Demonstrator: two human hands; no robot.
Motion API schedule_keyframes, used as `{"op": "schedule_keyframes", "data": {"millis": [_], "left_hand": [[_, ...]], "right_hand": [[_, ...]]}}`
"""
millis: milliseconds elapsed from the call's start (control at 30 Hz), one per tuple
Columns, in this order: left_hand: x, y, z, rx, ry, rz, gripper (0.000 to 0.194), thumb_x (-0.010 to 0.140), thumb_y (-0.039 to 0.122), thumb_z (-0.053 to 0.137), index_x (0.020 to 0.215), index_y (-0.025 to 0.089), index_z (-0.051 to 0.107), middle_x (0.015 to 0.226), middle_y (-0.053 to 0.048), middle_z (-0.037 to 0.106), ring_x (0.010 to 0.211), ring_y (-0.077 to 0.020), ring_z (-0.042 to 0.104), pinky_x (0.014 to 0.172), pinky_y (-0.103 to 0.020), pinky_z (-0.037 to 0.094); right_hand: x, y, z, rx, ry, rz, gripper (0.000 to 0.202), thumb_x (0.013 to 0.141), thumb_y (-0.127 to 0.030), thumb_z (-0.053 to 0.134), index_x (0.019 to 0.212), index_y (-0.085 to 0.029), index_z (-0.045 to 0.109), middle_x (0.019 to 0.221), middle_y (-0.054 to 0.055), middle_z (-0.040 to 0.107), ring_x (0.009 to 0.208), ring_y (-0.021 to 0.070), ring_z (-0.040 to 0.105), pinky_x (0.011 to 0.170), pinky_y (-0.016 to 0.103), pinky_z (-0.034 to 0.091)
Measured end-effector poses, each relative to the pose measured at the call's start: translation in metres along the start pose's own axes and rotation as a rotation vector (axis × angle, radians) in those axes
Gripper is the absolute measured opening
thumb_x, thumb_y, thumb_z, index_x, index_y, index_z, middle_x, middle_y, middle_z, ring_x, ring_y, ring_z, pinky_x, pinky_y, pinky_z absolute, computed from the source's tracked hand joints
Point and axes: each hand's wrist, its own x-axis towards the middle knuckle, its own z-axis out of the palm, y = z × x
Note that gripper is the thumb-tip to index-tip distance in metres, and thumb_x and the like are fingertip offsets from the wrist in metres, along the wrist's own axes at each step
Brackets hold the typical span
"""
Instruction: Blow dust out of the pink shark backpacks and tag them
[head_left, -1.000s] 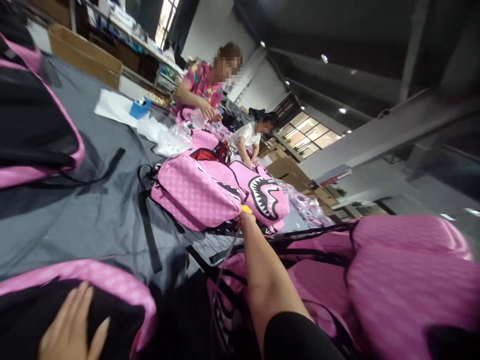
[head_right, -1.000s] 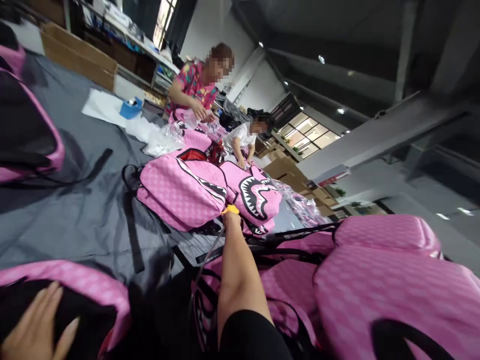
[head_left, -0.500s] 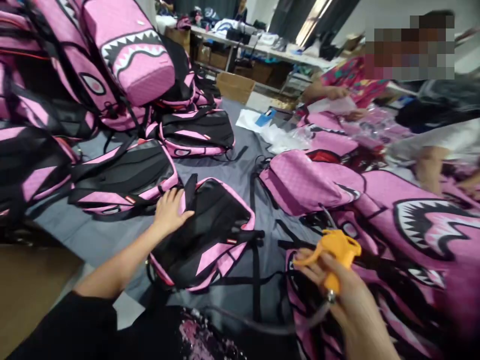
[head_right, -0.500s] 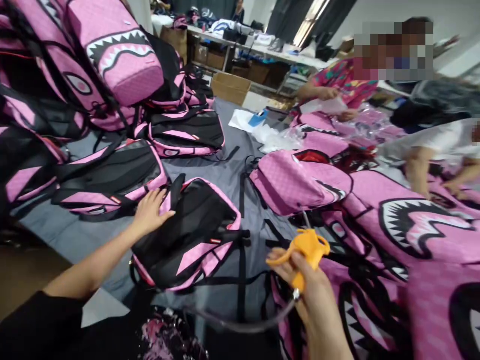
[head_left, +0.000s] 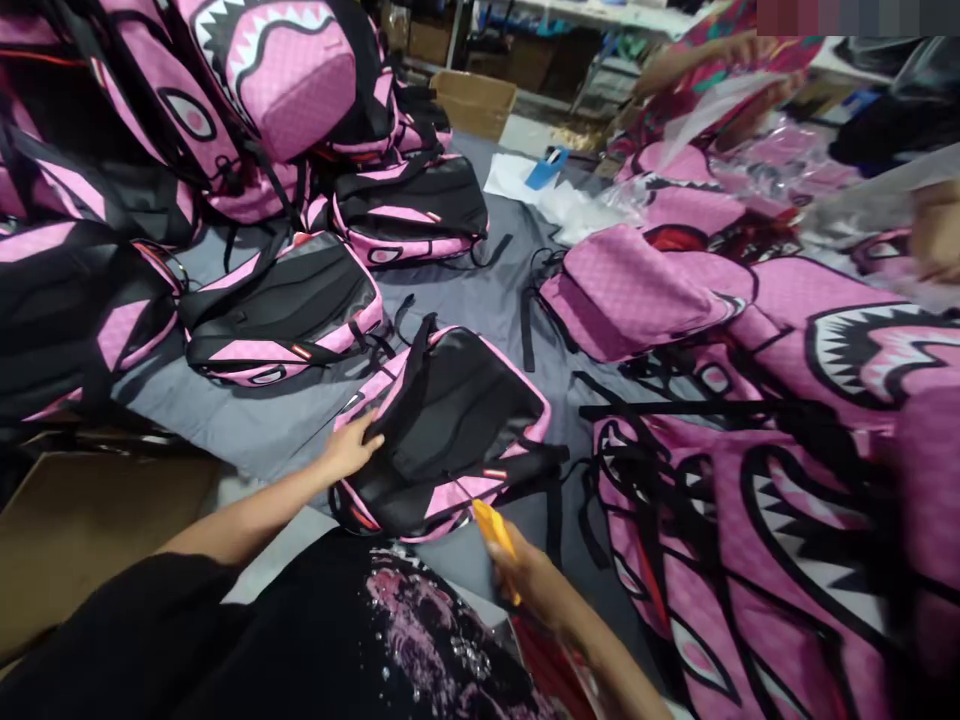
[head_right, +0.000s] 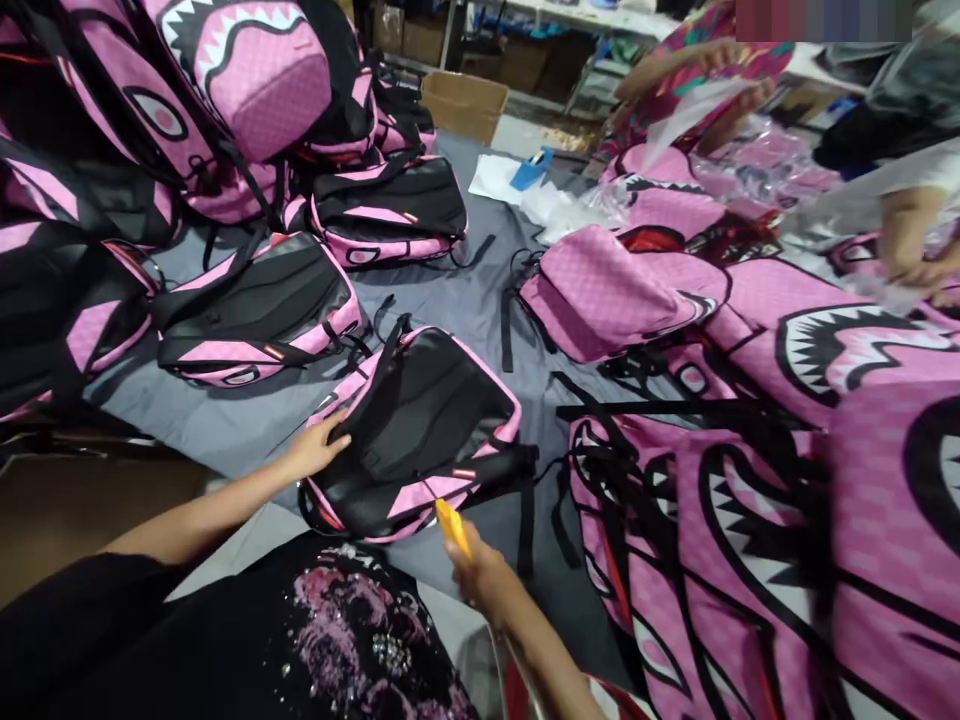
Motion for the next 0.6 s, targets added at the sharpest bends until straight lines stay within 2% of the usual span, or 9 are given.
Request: {"op": "schedule_keyframes", "data": {"millis": [67, 100, 167, 267, 333, 400, 500, 567, 600], "left_hand": [[-0.004, -0.006, -0.004, -0.227, 0.199, -0.103, 0.052, 0.092, 0.040, 0.054, 0.141, 0.022, 0.052, 0.148, -0.010, 0.052, 0.140, -0.0296, 0.045, 0.115, -0.046, 0.037], [-0.004, -0.008, -0.004, -0.324, 0.237, -0.134, 0.047, 0.093, 0.042, 0.054, 0.135, 0.021, 0.058, 0.144, -0.012, 0.056, 0.138, -0.0302, 0.047, 0.115, -0.047, 0.037], [-0.001, -0.010, -0.003, -0.578, 0.142, -0.185, 0.043, 0.095, 0.048, 0.051, 0.120, 0.017, 0.065, 0.128, -0.014, 0.067, 0.121, -0.0284, 0.062, 0.105, -0.045, 0.048], [0.002, -0.019, -0.007, -1.061, -0.168, -0.326, 0.056, 0.100, 0.056, 0.031, 0.105, 0.012, 0.065, 0.101, -0.017, 0.075, 0.087, -0.0207, 0.074, 0.079, -0.032, 0.059], [0.004, -0.027, -0.011, -1.293, -0.332, -0.445, 0.060, 0.101, 0.055, 0.022, 0.099, 0.011, 0.064, 0.089, -0.017, 0.076, 0.076, -0.0181, 0.074, 0.070, -0.027, 0.059], [0.008, -0.031, -0.013, -1.304, -0.405, -0.536, 0.060, 0.102, 0.052, 0.020, 0.096, 0.011, 0.063, 0.077, -0.014, 0.074, 0.067, -0.0170, 0.072, 0.062, -0.025, 0.058], [0.017, -0.031, -0.011, -1.245, -0.429, -0.600, 0.057, 0.102, 0.050, 0.021, 0.100, 0.010, 0.062, 0.067, -0.012, 0.070, 0.058, -0.0171, 0.069, 0.054, -0.026, 0.057], [0.023, -0.032, -0.009, -1.237, -0.426, -0.615, 0.055, 0.102, 0.049, 0.023, 0.105, 0.010, 0.062, 0.066, -0.012, 0.070, 0.057, -0.0183, 0.068, 0.053, -0.028, 0.057], [0.025, -0.032, -0.009, -1.235, -0.426, -0.618, 0.054, 0.102, 0.049, 0.025, 0.106, 0.010, 0.062, 0.067, -0.012, 0.070, 0.057, -0.0190, 0.068, 0.054, -0.030, 0.057]], "right_hand": [[-0.003, -0.008, -0.006, 0.182, 0.027, -0.068, 0.060, 0.094, -0.055, 0.037, 0.143, -0.020, 0.041, 0.073, 0.003, 0.064, 0.061, 0.0219, 0.063, 0.056, 0.032, 0.049], [0.002, -0.017, -0.014, 0.213, 0.072, -0.109, 0.062, 0.094, -0.055, 0.040, 0.145, -0.020, 0.039, 0.075, 0.002, 0.063, 0.062, 0.0206, 0.062, 0.058, 0.031, 0.050], [0.024, -0.042, -0.033, 0.125, 0.239, -0.131, 0.060, 0.095, -0.055, 0.040, 0.143, -0.019, 0.042, 0.076, 0.002, 0.064, 0.062, 0.0184, 0.062, 0.063, 0.030, 0.050], [0.066, -0.079, -0.048, -0.118, 0.433, 0.018, 0.053, 0.100, -0.052, 0.030, 0.131, -0.014, 0.052, 0.078, 0.006, 0.068, 0.065, 0.0184, 0.064, 0.067, 0.030, 0.050], [0.083, -0.093, -0.043, -0.249, 0.386, 0.039, 0.047, 0.100, -0.047, 0.034, 0.121, -0.013, 0.059, 0.083, 0.009, 0.070, 0.073, 0.0196, 0.066, 0.071, 0.029, 0.049], [0.087, -0.098, -0.032, -0.312, 0.230, -0.078, 0.039, 0.097, -0.044, 0.044, 0.114, -0.015, 0.064, 0.091, 0.010, 0.072, 0.083, 0.0204, 0.067, 0.075, 0.028, 0.049], [0.077, -0.101, -0.025, -0.322, 0.175, -0.155, 0.041, 0.096, -0.047, 0.047, 0.114, -0.017, 0.067, 0.093, 0.010, 0.073, 0.088, 0.0213, 0.067, 0.079, 0.028, 0.050], [0.071, -0.107, -0.029, -0.324, 0.193, -0.137, 0.046, 0.096, -0.050, 0.045, 0.116, -0.015, 0.067, 0.088, 0.010, 0.072, 0.083, 0.0215, 0.067, 0.077, 0.029, 0.050], [0.070, -0.111, -0.032, -0.323, 0.145, -0.145, 0.048, 0.095, -0.052, 0.046, 0.118, -0.015, 0.066, 0.084, 0.009, 0.072, 0.078, 0.0208, 0.067, 0.073, 0.029, 0.050]]}}
